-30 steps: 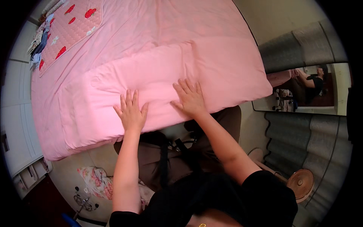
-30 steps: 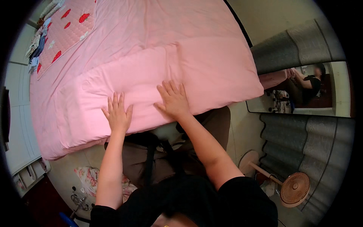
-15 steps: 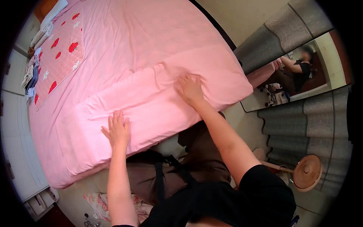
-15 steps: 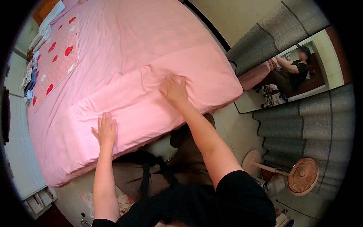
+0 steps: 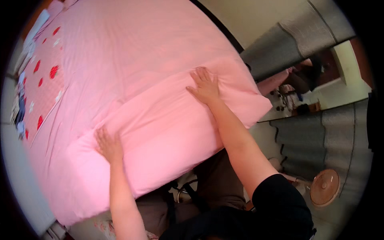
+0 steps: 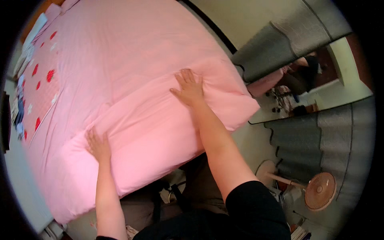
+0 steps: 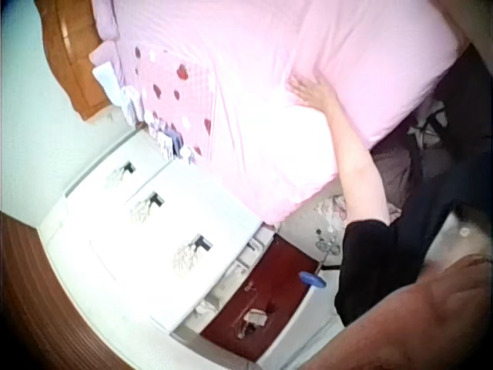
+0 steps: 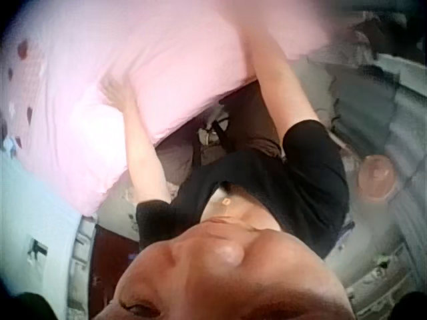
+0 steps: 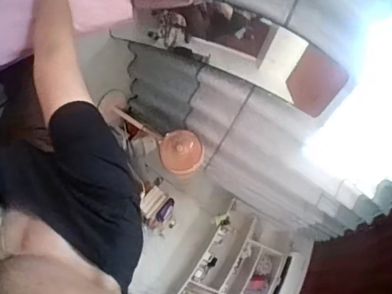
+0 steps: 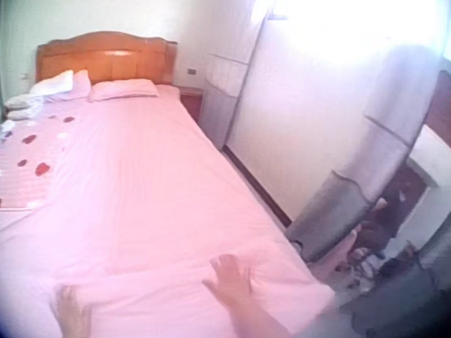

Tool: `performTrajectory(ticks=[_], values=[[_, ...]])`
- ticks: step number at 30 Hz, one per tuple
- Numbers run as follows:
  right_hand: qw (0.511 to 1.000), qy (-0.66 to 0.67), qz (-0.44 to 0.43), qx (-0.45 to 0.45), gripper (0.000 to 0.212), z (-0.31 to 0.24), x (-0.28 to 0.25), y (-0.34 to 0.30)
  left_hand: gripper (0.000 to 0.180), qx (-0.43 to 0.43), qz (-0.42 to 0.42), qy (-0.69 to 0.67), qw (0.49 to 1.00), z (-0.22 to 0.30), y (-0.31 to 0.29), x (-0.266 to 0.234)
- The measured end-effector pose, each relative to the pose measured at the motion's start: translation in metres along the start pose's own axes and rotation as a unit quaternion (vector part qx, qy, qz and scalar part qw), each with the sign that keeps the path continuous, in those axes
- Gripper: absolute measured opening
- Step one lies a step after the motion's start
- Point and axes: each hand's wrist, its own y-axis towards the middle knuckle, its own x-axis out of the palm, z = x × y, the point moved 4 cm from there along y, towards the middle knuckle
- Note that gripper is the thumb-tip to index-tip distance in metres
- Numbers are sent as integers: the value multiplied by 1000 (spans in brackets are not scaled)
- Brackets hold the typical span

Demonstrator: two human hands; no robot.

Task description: The person folds a pink bedsheet on a bed. They smooth the sheet, fold it in half multiple times, and roll it into a compact bundle. Finally, they lift the folded sheet and place it on a stack of other folded linens at the head of the bed.

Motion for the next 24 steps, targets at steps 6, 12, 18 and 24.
performTrajectory(ticks=[6,12,18,24], values=[[998,11,58,-19,67,54,-4,20,68,17,51,18,998,-1,1,8],[999,-3,43,-5,66,94,-3,31,66,21,57,25,998,-1,1,12],[998,-26,43,40,64,129,-6,34,65,26,67,23,997,-5,-3,11],[986,-87,-28,139,68,186,-34,11,66,22,30,88,995,6,-2,-2]])
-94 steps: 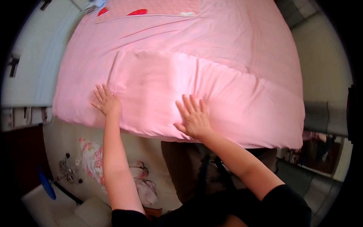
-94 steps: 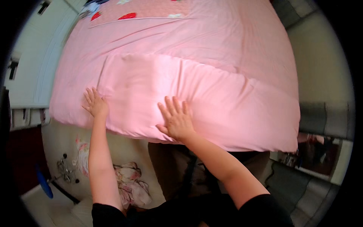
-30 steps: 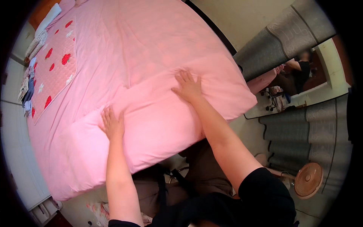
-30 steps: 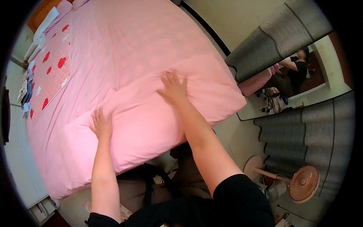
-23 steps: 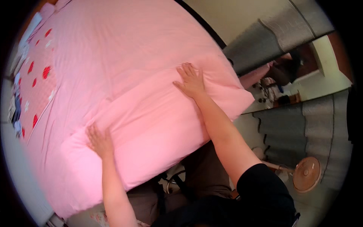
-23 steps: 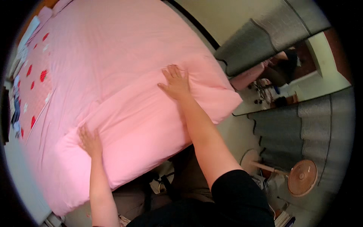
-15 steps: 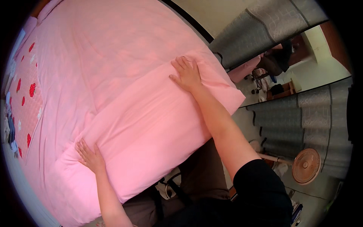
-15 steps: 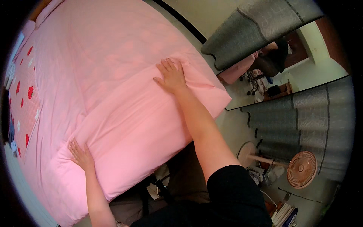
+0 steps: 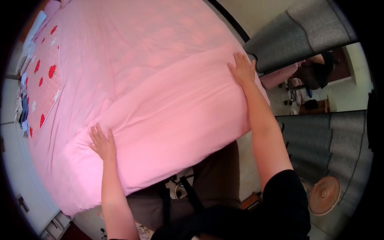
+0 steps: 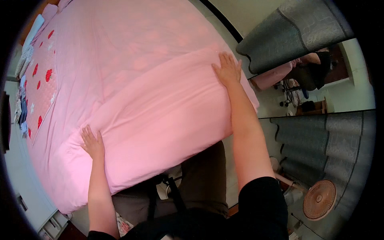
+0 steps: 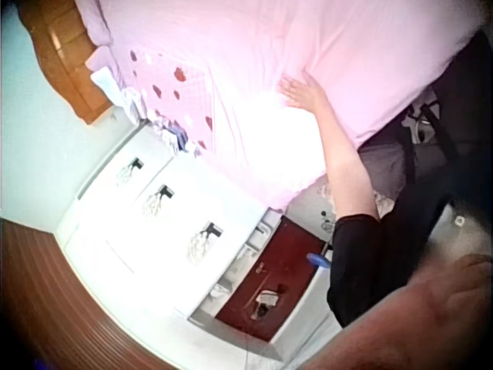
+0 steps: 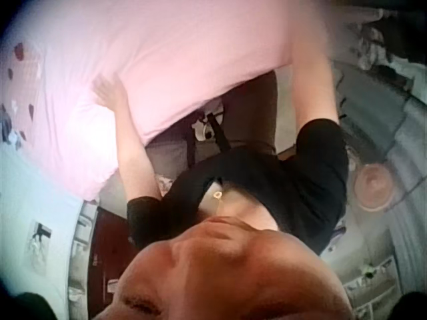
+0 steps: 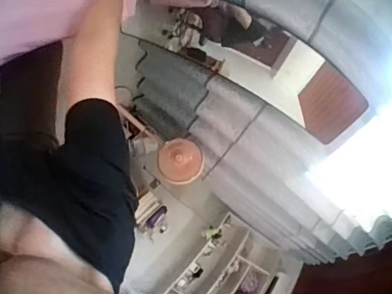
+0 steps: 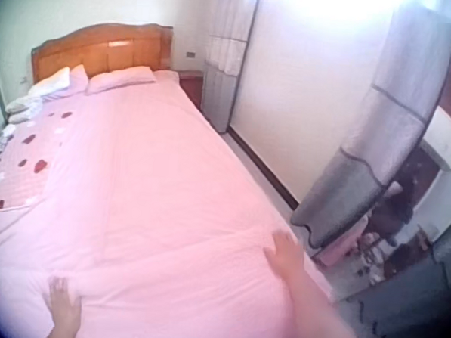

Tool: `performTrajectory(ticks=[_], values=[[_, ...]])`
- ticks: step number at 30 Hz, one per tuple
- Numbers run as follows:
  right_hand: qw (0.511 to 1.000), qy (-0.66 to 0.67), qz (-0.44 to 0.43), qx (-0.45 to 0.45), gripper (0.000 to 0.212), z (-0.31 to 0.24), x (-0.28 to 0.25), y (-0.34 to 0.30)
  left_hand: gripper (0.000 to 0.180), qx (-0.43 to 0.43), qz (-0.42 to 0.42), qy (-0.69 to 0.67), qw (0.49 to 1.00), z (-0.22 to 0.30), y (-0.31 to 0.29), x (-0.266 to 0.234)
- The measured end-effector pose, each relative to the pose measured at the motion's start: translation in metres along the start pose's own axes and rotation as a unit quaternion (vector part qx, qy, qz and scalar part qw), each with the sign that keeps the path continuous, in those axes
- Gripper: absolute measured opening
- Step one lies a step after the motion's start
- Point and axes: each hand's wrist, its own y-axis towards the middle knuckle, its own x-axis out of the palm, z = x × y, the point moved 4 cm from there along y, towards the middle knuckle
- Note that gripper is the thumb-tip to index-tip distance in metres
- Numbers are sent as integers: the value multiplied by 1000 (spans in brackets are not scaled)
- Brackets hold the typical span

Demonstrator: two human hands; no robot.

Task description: The person folds a pink bedsheet on a bed. They smooth the sheet, fold it in half multiple times, and roll it into a compact bundle. Finally, they lift the folded sheet and place it on a stack of other folded linens at the head of the bed.

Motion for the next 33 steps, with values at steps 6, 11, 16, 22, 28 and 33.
performTrajectory(ticks=[6,11,16,22,28,33], values=[[989,49,68,-124,75,-60,-52,-107,65,29,-50,-99,993,79,-44,-74],[939,182,-61,-285,64,-154,-66,-215,66,140,-96,-103,980,154,-137,-89],[966,191,12,-175,60,-94,-18,-198,62,164,-42,-100,981,162,-150,-84],[978,173,54,-101,58,-26,-7,-177,60,159,-31,-94,982,162,-152,-76],[984,140,90,-59,56,5,-2,-167,61,163,-19,-91,982,162,-152,-73],[977,186,101,-25,58,34,8,-159,61,158,-10,-79,984,162,-151,-72]])
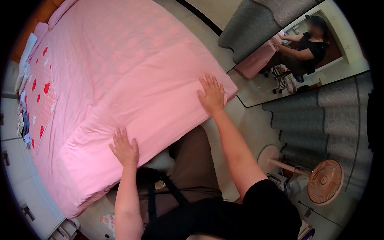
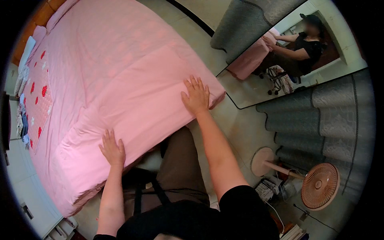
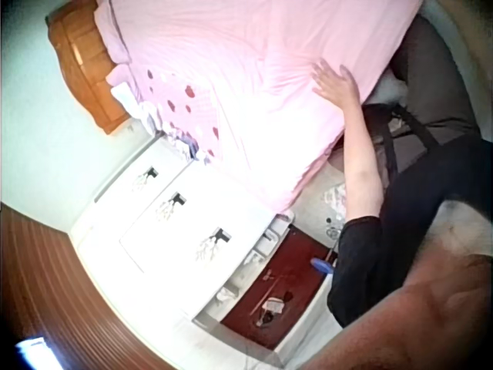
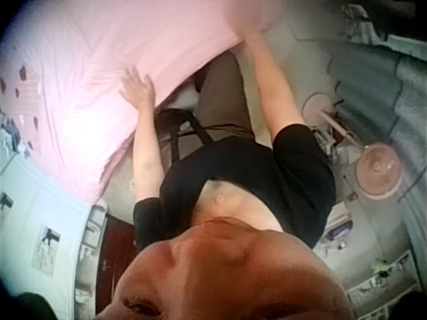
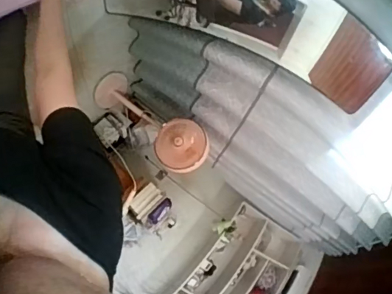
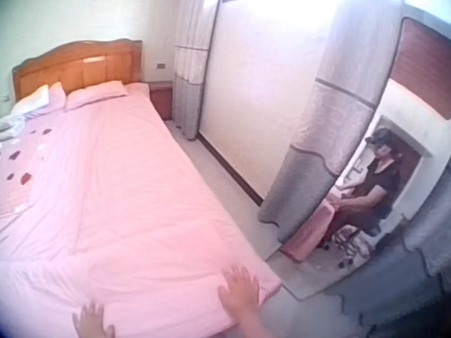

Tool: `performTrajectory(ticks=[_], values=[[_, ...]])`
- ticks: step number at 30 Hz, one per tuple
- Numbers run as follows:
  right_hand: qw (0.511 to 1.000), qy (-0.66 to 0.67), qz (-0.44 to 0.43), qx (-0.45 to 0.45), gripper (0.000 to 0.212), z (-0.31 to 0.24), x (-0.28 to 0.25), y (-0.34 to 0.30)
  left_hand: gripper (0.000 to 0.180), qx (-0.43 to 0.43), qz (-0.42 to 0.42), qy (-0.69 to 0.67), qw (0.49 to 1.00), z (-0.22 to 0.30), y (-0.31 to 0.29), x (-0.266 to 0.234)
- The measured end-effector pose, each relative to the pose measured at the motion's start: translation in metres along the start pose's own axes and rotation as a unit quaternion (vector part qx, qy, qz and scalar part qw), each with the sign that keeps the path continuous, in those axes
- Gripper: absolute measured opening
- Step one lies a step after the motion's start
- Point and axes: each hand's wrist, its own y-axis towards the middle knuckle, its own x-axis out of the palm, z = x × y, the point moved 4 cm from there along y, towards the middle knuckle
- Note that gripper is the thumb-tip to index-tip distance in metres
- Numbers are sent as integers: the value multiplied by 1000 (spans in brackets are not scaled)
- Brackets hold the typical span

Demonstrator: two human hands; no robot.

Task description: The person folds a pink bedsheet on a bed. They smooth the sheet, fold it in half multiple times, and roll it into a compact bundle. Finally, they lift the folded sheet and place it on a stack of other folded linens at the head of the bed.

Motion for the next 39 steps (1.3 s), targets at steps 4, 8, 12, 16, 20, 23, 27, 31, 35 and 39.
performTrajectory(ticks=[4,8,12,16,20,23,27,31,35,39], values=[[998,18,-18,54,61,25,2,3,61,-1,3,-5,1000,1,1,-4],[995,-24,-61,81,67,39,-5,7,61,7,4,-13,1000,1,0,-1],[993,-81,-20,83,72,19,-27,32,63,4,15,-20,1000,0,-1,-2],[994,-85,35,-52,72,-57,-24,60,64,-5,-7,-13,1000,2,0,-4],[981,-63,-59,-172,71,-148,10,82,66,-1,-18,-49,999,14,29,-35],[974,-70,-128,-174,73,-180,45,88,68,-27,8,-110,994,-7,77,-36],[981,-141,-65,-118,77,-126,64,110,77,-126,-47,-82,988,-49,125,-1],[978,-165,-117,-50,72,-124,57,116,79,-128,-64,-80,986,-56,119,16],[975,-192,-86,-69,71,-125,59,120,72,-69,-119,-211,968,-86,126,13],[964,-246,-100,-20,66,-148,52,118,62,-82,-9,-243,966,-203,111,-22]])
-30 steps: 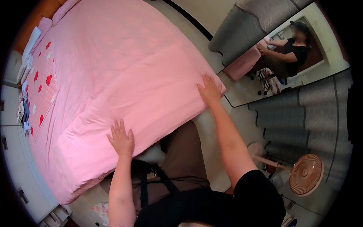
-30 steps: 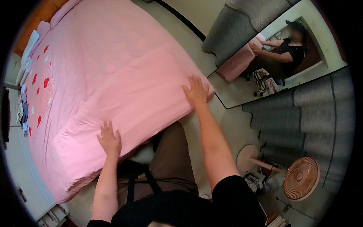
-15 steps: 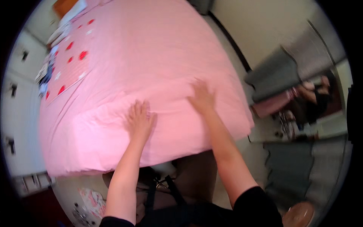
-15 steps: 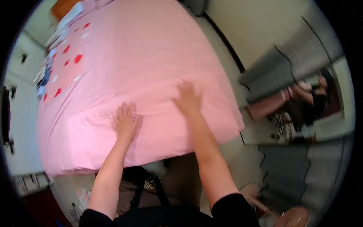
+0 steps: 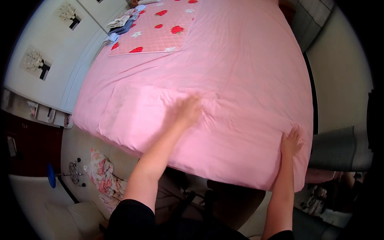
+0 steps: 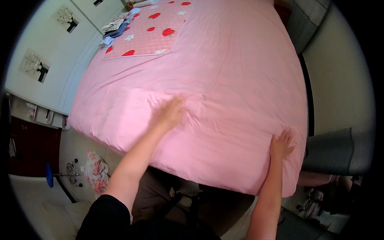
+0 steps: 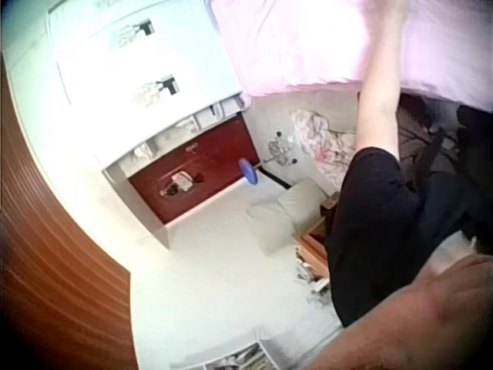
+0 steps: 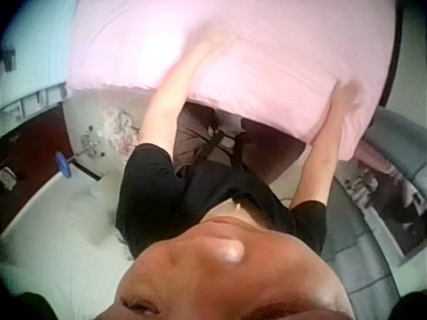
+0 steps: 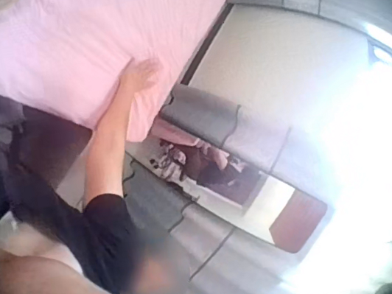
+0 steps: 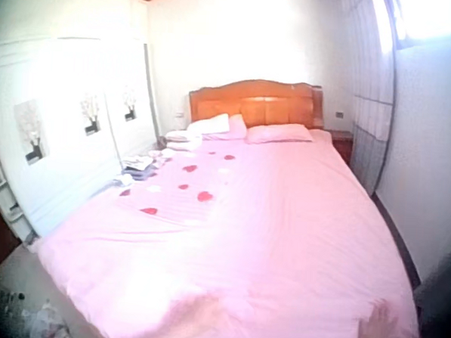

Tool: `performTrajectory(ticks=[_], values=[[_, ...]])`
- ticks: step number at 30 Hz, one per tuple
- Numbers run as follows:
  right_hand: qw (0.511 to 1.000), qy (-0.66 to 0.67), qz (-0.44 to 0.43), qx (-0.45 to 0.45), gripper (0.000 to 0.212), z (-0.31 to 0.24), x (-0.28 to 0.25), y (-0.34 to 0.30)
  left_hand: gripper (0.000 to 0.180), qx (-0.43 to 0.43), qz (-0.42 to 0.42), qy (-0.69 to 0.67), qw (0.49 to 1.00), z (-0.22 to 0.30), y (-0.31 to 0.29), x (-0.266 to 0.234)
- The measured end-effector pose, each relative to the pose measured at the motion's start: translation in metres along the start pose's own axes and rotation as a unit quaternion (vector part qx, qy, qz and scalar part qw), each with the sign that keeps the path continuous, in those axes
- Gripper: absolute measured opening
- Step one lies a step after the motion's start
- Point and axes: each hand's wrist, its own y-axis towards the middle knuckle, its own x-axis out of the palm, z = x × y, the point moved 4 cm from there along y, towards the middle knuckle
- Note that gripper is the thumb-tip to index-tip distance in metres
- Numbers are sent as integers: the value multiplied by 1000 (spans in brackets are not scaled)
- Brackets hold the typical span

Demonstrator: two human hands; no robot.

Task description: The person folds a pink bedsheet on a bed. They smooth the sheet, fold it in half multiple times, and roll it into a compact bundle. Finally, they lift the folded sheet and place it on a stack of other folded linens at the head of the bed.

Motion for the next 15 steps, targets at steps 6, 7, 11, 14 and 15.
performTrajectory(ticks=[6,7,11,14,15], values=[[975,69,42,-205,71,-228,-59,-81,64,-203,124,171,956,-134,-38,-107],[959,120,88,-241,75,-272,-49,-95,65,-196,110,164,961,-142,-30,-110],[896,251,18,-365,72,-437,-105,-182,65,-200,120,156,960,-185,-42,-89],[900,272,0,-340,69,-498,-87,-197,65,-185,168,149,957,-198,-39,-66],[905,269,-12,-330,67,-509,-77,-201,64,-182,174,125,960,-202,-42,-63]])
